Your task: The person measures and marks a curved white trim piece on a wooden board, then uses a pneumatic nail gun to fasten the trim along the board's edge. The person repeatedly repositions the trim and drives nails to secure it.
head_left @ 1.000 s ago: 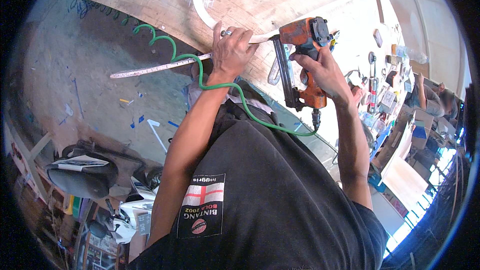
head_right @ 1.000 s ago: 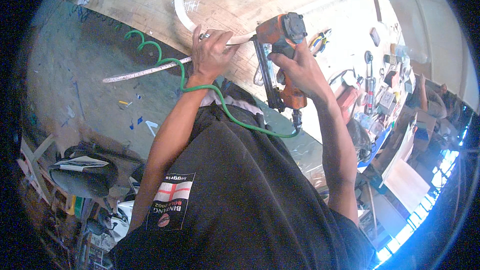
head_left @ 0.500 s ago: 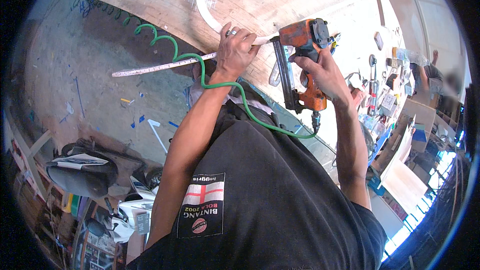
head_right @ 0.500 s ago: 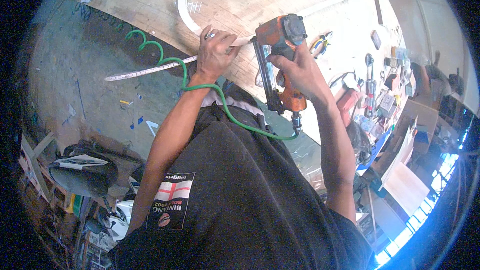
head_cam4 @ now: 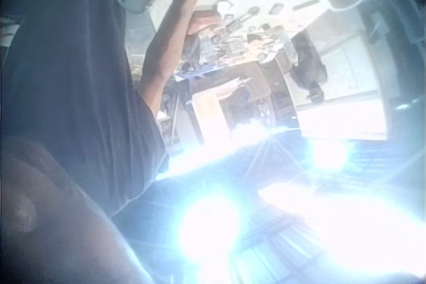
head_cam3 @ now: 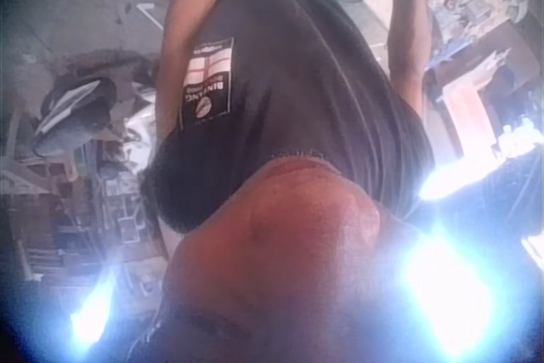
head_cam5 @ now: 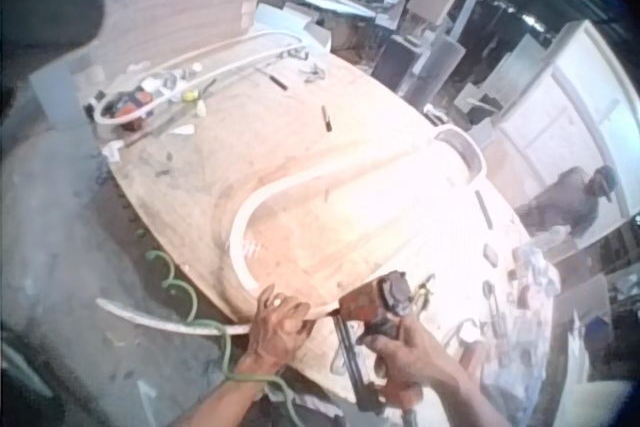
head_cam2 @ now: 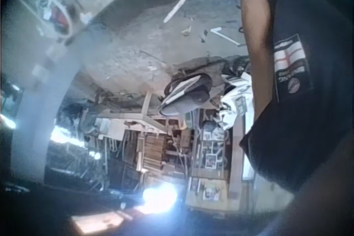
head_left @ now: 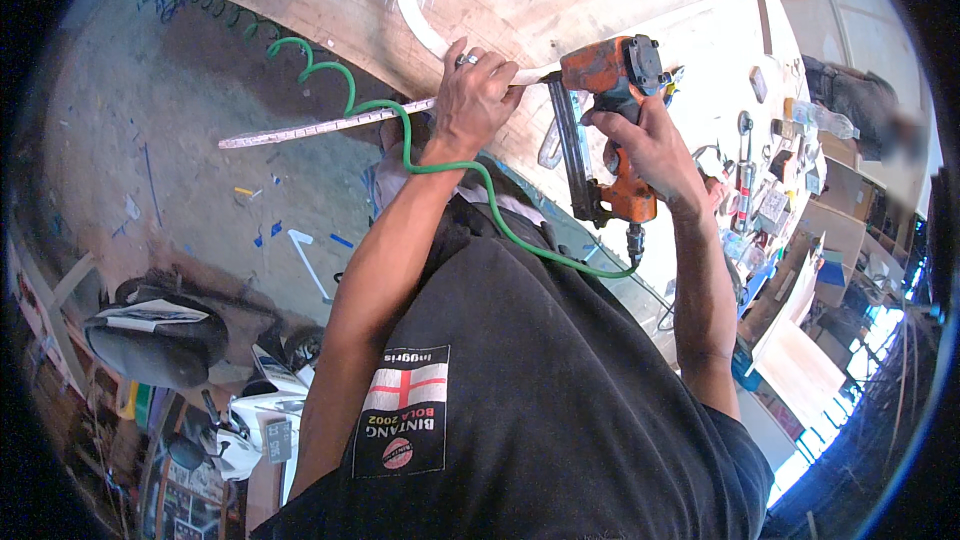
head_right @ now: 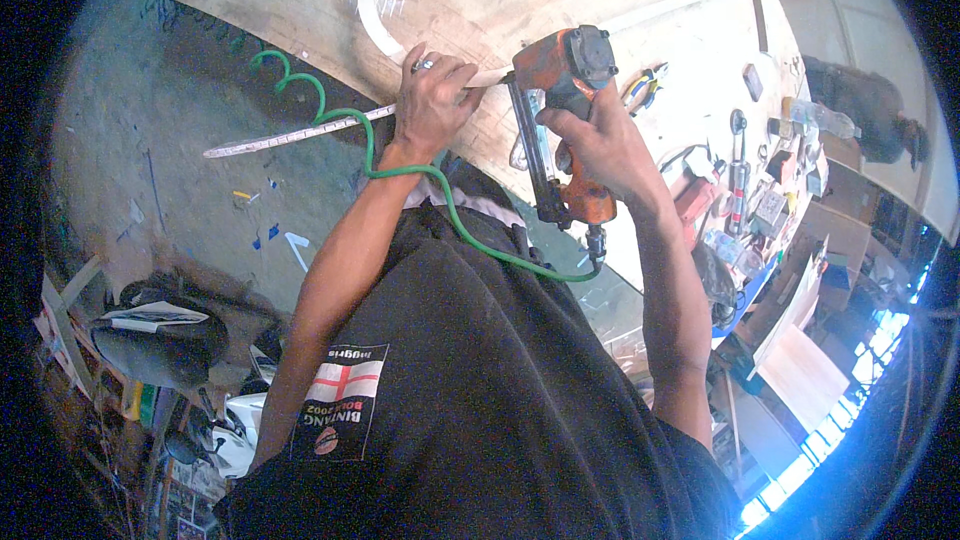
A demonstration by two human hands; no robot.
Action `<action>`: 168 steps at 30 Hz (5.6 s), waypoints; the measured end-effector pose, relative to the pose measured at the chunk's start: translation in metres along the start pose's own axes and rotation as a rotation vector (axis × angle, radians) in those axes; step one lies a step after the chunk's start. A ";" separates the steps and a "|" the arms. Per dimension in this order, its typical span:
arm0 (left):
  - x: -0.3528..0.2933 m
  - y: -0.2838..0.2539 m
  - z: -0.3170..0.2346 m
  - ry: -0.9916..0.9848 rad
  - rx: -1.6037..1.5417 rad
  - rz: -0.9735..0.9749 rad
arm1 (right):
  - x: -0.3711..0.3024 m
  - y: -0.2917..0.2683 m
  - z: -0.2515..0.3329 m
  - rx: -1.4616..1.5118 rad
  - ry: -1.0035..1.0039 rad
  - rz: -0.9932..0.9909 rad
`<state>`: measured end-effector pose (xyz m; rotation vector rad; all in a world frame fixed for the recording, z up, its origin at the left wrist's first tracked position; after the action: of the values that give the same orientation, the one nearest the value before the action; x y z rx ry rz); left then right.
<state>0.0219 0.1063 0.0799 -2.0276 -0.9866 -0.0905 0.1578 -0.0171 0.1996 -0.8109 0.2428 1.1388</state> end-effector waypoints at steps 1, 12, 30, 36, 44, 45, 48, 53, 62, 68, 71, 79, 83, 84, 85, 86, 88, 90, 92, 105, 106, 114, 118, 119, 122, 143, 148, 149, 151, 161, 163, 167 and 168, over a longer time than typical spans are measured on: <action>0.000 0.001 0.000 -0.001 0.001 0.008 | 0.002 0.000 -0.003 -0.002 -0.008 0.004; -0.001 0.003 0.001 -0.004 0.006 0.000 | 0.000 0.005 -0.005 0.096 -0.028 0.005; -0.001 0.005 0.004 -0.007 -0.015 -0.011 | 0.001 0.010 -0.006 0.079 -0.049 -0.023; -0.001 0.006 0.006 -0.009 -0.014 -0.013 | 0.001 0.011 -0.008 0.097 -0.040 -0.012; -0.001 0.003 0.004 -0.002 -0.020 -0.022 | -0.001 0.017 -0.013 0.106 0.019 -0.049; -0.001 0.004 0.005 -0.008 -0.023 -0.012 | 0.000 0.017 -0.013 0.091 0.023 -0.051; 0.000 0.005 0.006 -0.009 -0.026 0.011 | -0.003 0.019 -0.007 0.149 -0.040 -0.058; -0.001 0.004 0.004 0.013 0.003 0.013 | -0.016 0.006 -0.022 0.287 -0.075 -0.177; -0.005 0.002 0.006 0.063 0.186 0.020 | -0.067 -0.039 -0.076 0.713 -0.143 -0.492; -0.003 -0.017 0.009 0.052 0.294 0.025 | -0.074 -0.043 -0.100 1.061 -0.258 -0.558; -0.007 -0.035 0.016 0.001 0.349 -0.024 | -0.070 -0.035 -0.112 1.196 -0.247 -0.487; -0.035 -0.090 0.067 -0.279 0.544 -0.022 | -0.059 -0.015 -0.116 1.286 -0.250 -0.506; -0.037 -0.116 0.087 -0.374 0.612 0.011 | -0.050 0.003 -0.101 1.324 -0.246 -0.493; -0.037 -0.125 0.092 -0.386 0.621 0.029 | -0.047 0.010 -0.094 1.331 -0.251 -0.491; -0.039 -0.136 0.098 -0.397 0.630 0.047 | -0.045 0.019 -0.085 1.355 -0.246 -0.499; -0.041 -0.143 0.103 -0.410 0.631 0.068 | -0.043 0.026 -0.076 1.326 -0.251 -0.502; -0.040 -0.161 0.115 -0.435 0.633 0.086 | -0.038 0.043 -0.059 1.272 -0.262 -0.508; -0.044 -0.181 0.135 -0.450 0.634 0.092 | -0.030 0.062 -0.044 1.305 -0.256 -0.502; -0.049 -0.199 0.157 -0.438 0.632 0.091 | -0.031 0.081 -0.027 1.283 -0.228 -0.569; -0.144 -0.225 0.232 -0.353 0.340 0.395 | -0.067 0.177 0.064 1.025 -0.125 -0.793; -0.152 -0.209 0.222 -0.330 0.291 0.495 | -0.075 0.170 0.062 0.991 -0.108 -0.809; -0.185 -0.155 0.153 0.127 0.076 1.052 | -0.145 0.126 -0.001 0.919 0.026 -1.007; -0.193 -0.161 0.136 0.082 -0.071 1.730 | -0.163 0.113 -0.037 0.931 0.108 -0.947; -0.173 -0.178 0.116 0.022 -0.100 1.947 | -0.165 0.110 -0.045 0.932 0.112 -0.900; -0.080 -0.202 0.041 0.009 -0.279 1.901 | -0.165 0.114 -0.090 0.964 0.210 -0.904; 0.041 -0.002 0.024 0.353 -0.008 0.666 | -0.179 0.113 -0.161 1.071 0.062 -1.097; 0.044 0.028 0.004 0.271 0.071 0.486 | -0.169 0.107 -0.134 1.052 0.055 -1.086; 0.044 0.030 -0.004 0.299 0.104 0.468 | -0.168 0.106 -0.131 1.046 0.044 -1.092; 0.044 0.033 -0.009 0.278 0.142 0.489 | -0.169 0.103 -0.119 1.013 0.046 -1.086; 0.041 0.026 -0.004 0.395 0.009 0.444 | -0.162 0.104 -0.120 0.998 0.069 -1.042; 0.035 0.022 0.006 0.390 0.063 0.543 | -0.161 0.103 -0.120 0.977 0.099 -1.027; 0.023 0.010 0.008 0.406 0.161 0.643 | -0.155 0.093 -0.113 0.951 0.108 -1.007; 0.023 0.010 0.010 0.403 0.147 0.616 | -0.152 0.091 -0.111 0.957 0.110 -1.000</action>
<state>0.0419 0.1246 0.0762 -1.9835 -0.0982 -0.0863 0.0369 -0.1848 0.1663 -0.0592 0.3681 -0.0312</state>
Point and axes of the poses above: each hand's wrist, its own x-axis towards the middle knuckle, its own y-axis out of the palm, z = x × y, the point moved 7 cm from there along x, towards the middle knuckle
